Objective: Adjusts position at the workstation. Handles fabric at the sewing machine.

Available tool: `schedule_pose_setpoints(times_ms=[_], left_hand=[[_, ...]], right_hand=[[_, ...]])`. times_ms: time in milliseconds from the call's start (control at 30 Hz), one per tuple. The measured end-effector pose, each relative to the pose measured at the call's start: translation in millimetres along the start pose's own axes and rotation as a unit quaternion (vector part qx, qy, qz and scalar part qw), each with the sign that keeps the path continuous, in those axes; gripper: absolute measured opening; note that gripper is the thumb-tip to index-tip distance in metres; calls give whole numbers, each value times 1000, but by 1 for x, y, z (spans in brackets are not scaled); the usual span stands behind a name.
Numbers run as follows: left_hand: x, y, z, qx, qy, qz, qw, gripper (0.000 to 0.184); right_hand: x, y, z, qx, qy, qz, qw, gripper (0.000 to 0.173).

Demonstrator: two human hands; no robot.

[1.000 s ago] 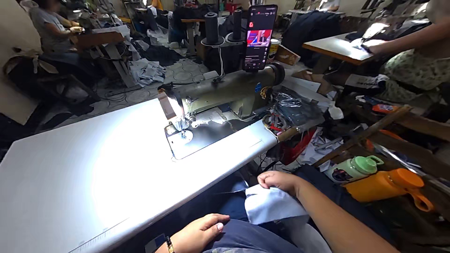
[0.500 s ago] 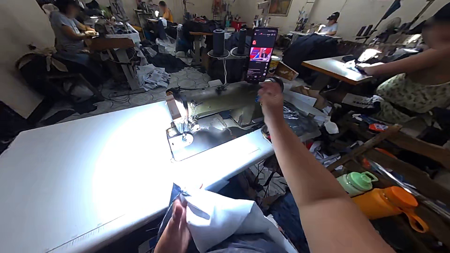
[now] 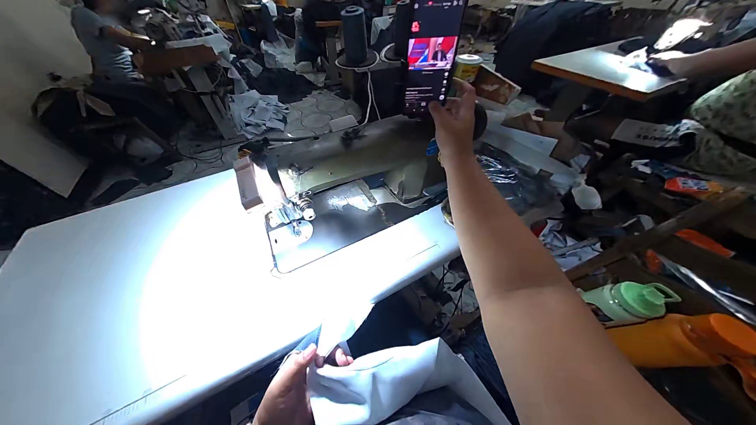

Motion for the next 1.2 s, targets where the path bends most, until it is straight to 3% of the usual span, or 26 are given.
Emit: schedule_pose_setpoints(times_ms=[67,167,267,400,500,600,667,733,800,900,967,1133,1200], left_hand=[[0,-2,-1,27,-11,-5,1000,36],[-5,-18,-1,135,-42,-77,987,35],[-10,-54,6,302,-96,-190,929,38],[-4,-119,7,468,-227,-279,807,38],[2,-137,-5,539,-239,-307,747,23],[3,-122,-9,620,-178,-316,695,21],[-1,-108,-5,609,-139,-322,712,21],[-9,-95,0,568,-132,-308,752,18],[-21,-87,1,545,-160,-270,778,16],[-35,-81,1,551,-219,-213,776,11],[-35,-84,2,550,-214,-192,784,11],[-14,-83,4,539,-220,-149,799,15],[-5,-78,1,518,-200,-135,821,17]], right_hand=[[-4,3,4,19,-2,12,1000,64],[-38,2,28,19,-15,33,999,55],[-105,-33,50,-184,35,-23,982,37],[-172,-100,55,-463,80,58,881,17],[-171,-99,45,-572,112,-20,812,38],[-150,-101,35,-649,167,-86,737,52],[-139,-104,32,-671,191,-122,706,56],[-135,-101,28,-672,200,-125,702,55],[-134,-97,24,-656,210,-101,718,49],[-140,-103,25,-602,199,-56,772,37],[-142,-110,27,-566,189,-36,802,34],[-146,-106,18,-576,208,6,790,28],[-156,-96,10,-539,214,25,814,27]])
Point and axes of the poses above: each hand's wrist, its own x-axis towards the middle knuckle, its own z-axis out of the back of the hand, y = z × x, the point moved 3 cm from there along x, towards the middle knuckle, and after that the axes turned 12 degrees about -z, right-handed, at the moved point
